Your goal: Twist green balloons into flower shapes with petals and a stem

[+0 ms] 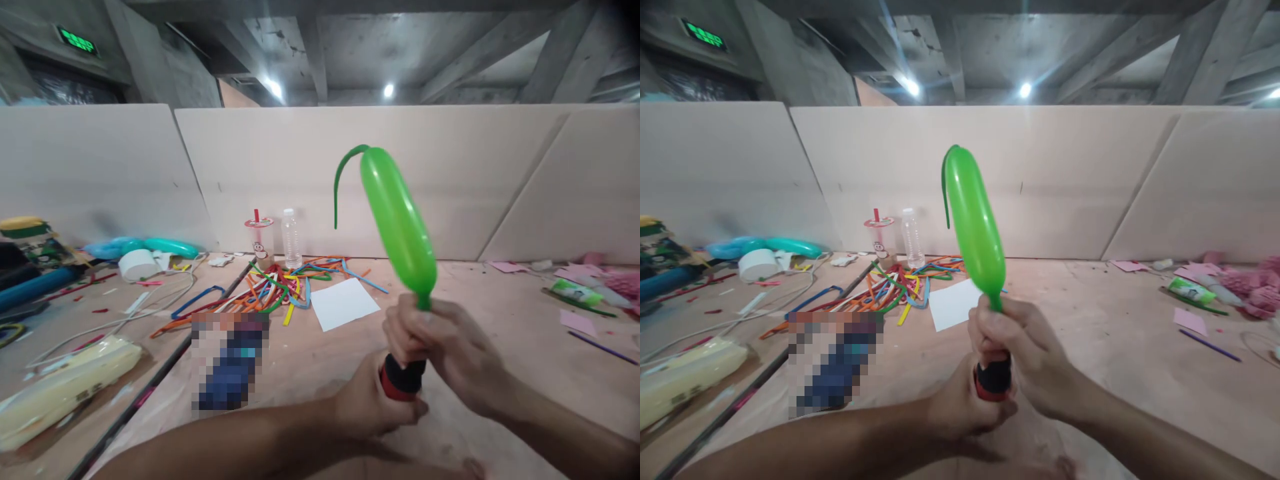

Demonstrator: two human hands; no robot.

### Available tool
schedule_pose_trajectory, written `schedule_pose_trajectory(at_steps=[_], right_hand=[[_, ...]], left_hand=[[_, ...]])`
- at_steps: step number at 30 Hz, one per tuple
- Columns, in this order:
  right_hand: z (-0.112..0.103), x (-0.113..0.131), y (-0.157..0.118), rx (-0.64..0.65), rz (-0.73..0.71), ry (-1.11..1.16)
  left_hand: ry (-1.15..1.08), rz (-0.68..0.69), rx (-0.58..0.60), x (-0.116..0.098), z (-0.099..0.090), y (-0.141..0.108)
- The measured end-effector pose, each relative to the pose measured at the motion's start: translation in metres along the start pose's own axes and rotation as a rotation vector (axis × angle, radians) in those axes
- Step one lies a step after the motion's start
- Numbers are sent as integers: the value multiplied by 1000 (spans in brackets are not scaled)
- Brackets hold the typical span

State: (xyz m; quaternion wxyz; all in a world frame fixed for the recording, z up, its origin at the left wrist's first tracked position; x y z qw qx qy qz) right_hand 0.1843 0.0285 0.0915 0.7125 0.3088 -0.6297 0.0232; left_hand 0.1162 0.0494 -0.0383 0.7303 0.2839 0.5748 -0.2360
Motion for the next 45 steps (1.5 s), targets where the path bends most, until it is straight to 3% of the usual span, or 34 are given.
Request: schedule_pose_trajectory(at_steps=[3, 5, 7, 12, 14, 16, 18, 21, 23, 25, 28, 32, 34, 36, 38, 40, 42, 45], right_hand=[[-2, -31, -12, -27, 30, -8], [-3, -32, -15, -68, 6, -15], [-2, -15, -11, -76, -16, 2], [0, 53, 10, -63, -54, 142], [1, 60, 13, -29, -55, 150], [1, 46, 10, -6, -29, 133], [1, 18, -1, 13, 32, 68], [-7, -22, -21, -113, 78, -4], [-10, -31, -28, -139, 58, -37], [-9, -24, -25, -96, 46, -27], [-6, 11, -9, -57, 21, 33], [-6, 52, 5, -58, -37, 136], [-5, 43, 1, 10, -8, 82], [-6, 12, -10, 61, 111, -20], [-12, -20, -21, -16, 156, -58], [-14, -38, -27, -73, 112, -18], [-12, -37, -26, -82, 74, 49], [-11, -4, -15, -117, 76, 143]], left_hand=[[7, 61, 30, 2, -1, 3], [21, 59, 67, 1, -1, 4], [36, 35, 106, -1, 0, 5], [28, -2, 135, -6, 3, 1], [-14, -18, 134, -3, 4, 0], [-36, -33, 112, 4, 4, 0], [-17, -20, 88, 10, 3, 2], [23, 25, 101, 16, 3, 6], [24, 21, 127, 15, 4, 8], [13, -31, 143, 11, 4, 8], [10, -127, 178, 2, 6, 5], [27, -112, 180, -2, 6, 0], [12, -80, 130, 2, 4, 2], [-9, -34, 99, 5, 4, 4], [-9, 5, 95, 6, 4, 7], [-4, 1, 106, 4, 5, 8], [-18, -52, 136, 2, 5, 7], [-33, -103, 168, -2, 6, 3]])
Point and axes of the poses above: each hand's wrist, its own y-axis towards the middle knuckle, its own z-axis out of the palm, x = y × z, the point moved 5 cm from there along y, towards the middle knuckle, and after that the axes turned 4 degrees about -y, right-handed, at the moved point
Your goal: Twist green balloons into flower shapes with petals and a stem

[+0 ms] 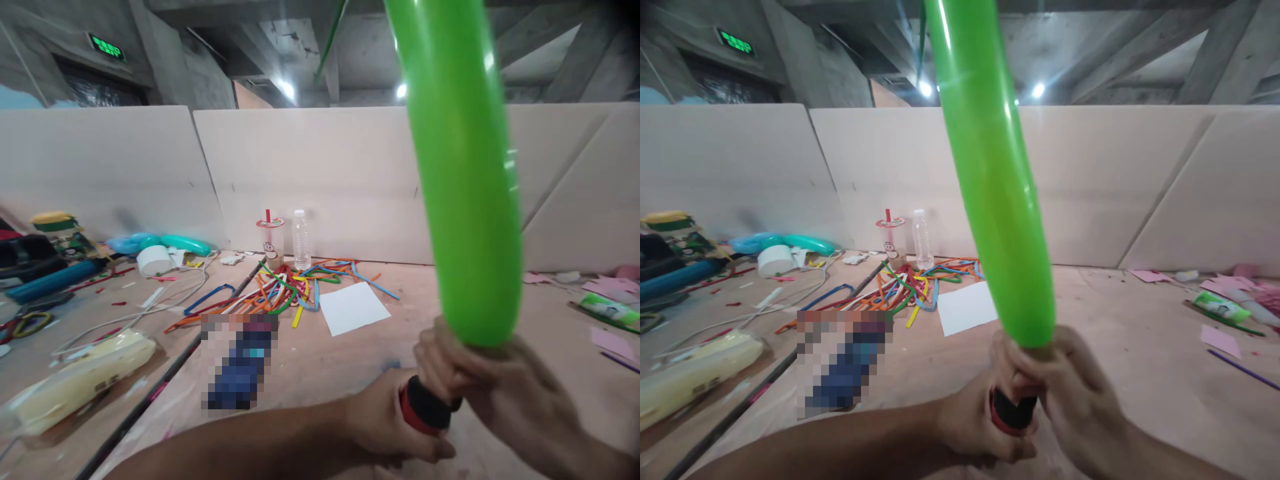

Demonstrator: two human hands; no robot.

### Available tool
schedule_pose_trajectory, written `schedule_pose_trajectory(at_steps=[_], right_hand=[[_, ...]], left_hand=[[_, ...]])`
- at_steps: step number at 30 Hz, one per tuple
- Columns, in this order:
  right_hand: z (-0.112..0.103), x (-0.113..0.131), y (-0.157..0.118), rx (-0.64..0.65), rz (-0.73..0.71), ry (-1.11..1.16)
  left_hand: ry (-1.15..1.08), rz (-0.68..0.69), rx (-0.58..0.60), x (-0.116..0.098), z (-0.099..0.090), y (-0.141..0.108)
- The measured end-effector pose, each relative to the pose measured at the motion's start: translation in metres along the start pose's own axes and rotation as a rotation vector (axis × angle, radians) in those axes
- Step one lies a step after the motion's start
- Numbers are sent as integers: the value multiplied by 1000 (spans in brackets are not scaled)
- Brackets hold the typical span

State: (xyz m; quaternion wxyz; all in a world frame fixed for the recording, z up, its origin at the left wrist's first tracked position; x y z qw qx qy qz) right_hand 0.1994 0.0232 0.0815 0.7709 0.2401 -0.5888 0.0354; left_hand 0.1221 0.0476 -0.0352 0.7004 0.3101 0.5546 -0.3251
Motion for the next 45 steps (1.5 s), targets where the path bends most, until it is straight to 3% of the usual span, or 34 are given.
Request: schedule_pose_trajectory(at_steps=[3, 5, 7, 10, 12, 14, 16, 20, 23, 27, 29, 32, 35, 38, 41, 43, 45], right_hand=[[6, 45, 9, -12, -51, 103], [5, 54, 12, -42, -66, 55], [4, 39, 10, 12, -40, -25], [0, -11, 2, 124, 30, -115], [-7, -32, -4, 66, -9, -89], [-8, -35, -5, 35, -23, -55], [-4, -17, -2, 2, -25, -28], [1, 45, 12, -80, -114, 33], [0, 59, 13, -53, -169, 29], [0, 7, 6, 69, 33, -68], [-1, -19, 2, 49, 42, -88], [1, -35, -3, -6, -12, -11], [6, -20, -2, -41, -9, 29], [11, 20, 7, -69, -18, 78], [16, 54, 17, 0, -43, 40], [14, 54, 19, 46, -34, -10], [9, 36, 14, 88, -8, -43]], left_hand=[[57, 49, -8, -3, 0, -3], [67, 60, -13, -2, 0, -3], [44, 48, -37, 1, -2, -2], [43, 75, -72, 4, -4, 2], [54, 113, -66, 4, -5, 5], [53, 108, -22, 5, -5, 8], [35, 49, 38, 5, -4, 8], [6, 23, 64, -3, -2, 3], [10, 21, 17, -5, -1, -1], [-31, -18, -53, 5, -3, -1], [-5, 17, -34, 7, -3, 1], [25, 62, 10, 7, -3, 6], [25, 47, 28, 5, -2, 6], [36, 5, 26, 2, -1, 3], [48, -66, 23, 0, 2, 0], [29, -86, 6, 1, 3, 0], [19, -56, -22, 4, 2, 3]])
Point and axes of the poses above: each hand's wrist, its own y-axis towards the middle knuckle, its own z-axis out of the palm, x = y × z, the point moved 5 cm from there along y, towards the middle knuckle, and after that the axes turned 4 degrees about -y, right-handed, at the moved point
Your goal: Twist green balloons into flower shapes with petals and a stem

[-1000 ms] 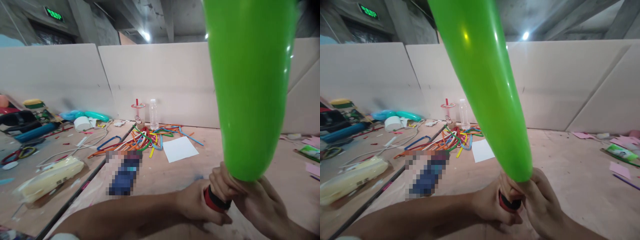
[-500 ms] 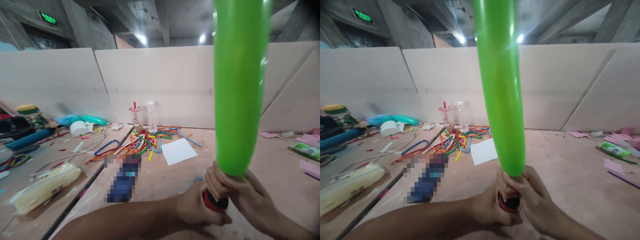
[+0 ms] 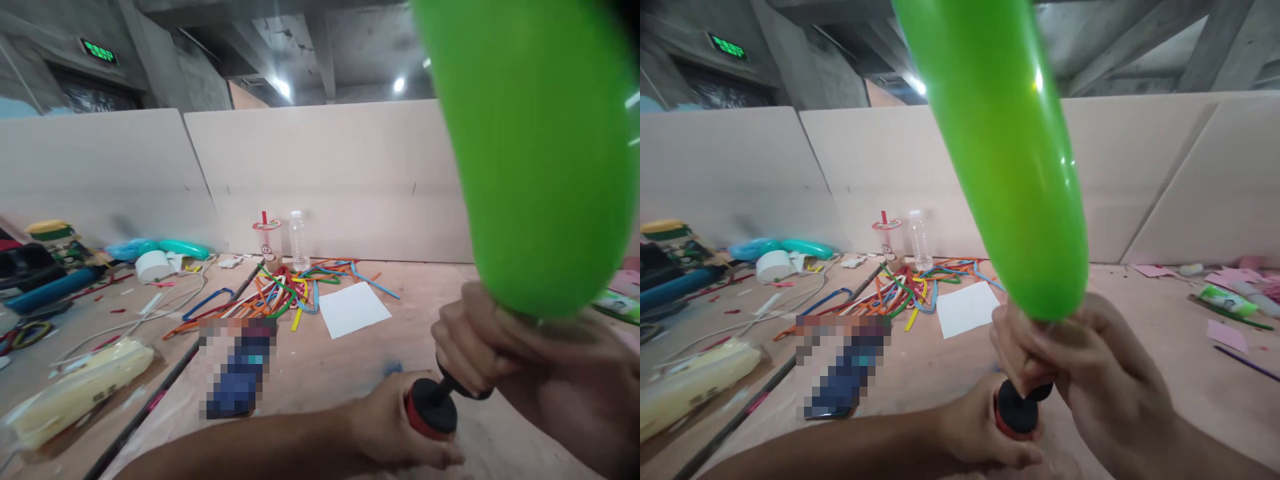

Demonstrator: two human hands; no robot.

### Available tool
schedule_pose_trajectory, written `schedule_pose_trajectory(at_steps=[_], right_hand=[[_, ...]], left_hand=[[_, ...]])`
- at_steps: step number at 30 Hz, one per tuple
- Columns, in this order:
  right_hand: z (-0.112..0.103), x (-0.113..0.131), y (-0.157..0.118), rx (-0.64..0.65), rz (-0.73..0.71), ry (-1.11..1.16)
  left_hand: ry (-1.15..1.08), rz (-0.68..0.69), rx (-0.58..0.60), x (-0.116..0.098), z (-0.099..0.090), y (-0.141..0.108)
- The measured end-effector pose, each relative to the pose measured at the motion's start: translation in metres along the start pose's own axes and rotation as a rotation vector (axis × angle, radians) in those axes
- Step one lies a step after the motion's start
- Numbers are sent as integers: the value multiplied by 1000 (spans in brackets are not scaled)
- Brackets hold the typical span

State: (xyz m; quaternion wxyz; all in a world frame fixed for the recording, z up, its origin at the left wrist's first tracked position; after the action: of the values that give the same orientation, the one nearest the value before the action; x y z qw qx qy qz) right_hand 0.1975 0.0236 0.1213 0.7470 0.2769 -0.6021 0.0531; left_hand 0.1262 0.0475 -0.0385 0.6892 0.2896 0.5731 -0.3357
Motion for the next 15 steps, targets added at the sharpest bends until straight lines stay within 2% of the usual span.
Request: schedule_pose_trajectory(at_steps=[2, 4, 7, 9, 11, 13, 15], right_hand=[[-3, -32, -9, 44, 70, -40], [-8, -61, -18, 31, 108, -115], [-9, -78, -21, 3, 46, -148], [-8, -67, -16, -42, 14, -151], [-8, -43, -8, -83, -20, -117], [-7, -15, 2, -80, -52, -40], [-8, 2, 9, -94, -49, -3]], left_hand=[[13, 59, -15, 3, -2, 5], [25, 118, -21, 6, -4, 8], [28, 124, 2, 9, -6, 9], [0, 45, 27, 11, -5, 7], [-48, -41, 33, 11, -4, 4], [-85, -54, 14, 7, -3, 2], [-100, -18, -10, 3, -2, 1]])
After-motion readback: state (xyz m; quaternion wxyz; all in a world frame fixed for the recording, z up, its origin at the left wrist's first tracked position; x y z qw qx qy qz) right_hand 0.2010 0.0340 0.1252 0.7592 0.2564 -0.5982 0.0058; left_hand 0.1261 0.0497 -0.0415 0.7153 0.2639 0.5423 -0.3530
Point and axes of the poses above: each hand's wrist, its own y-axis towards the middle knuckle, its own z-axis out of the palm, x = y × z, the point moved 5 cm from there along y, towards the middle knuckle, and after that the axes turned 4 degrees about -y, right-handed, at the moved point
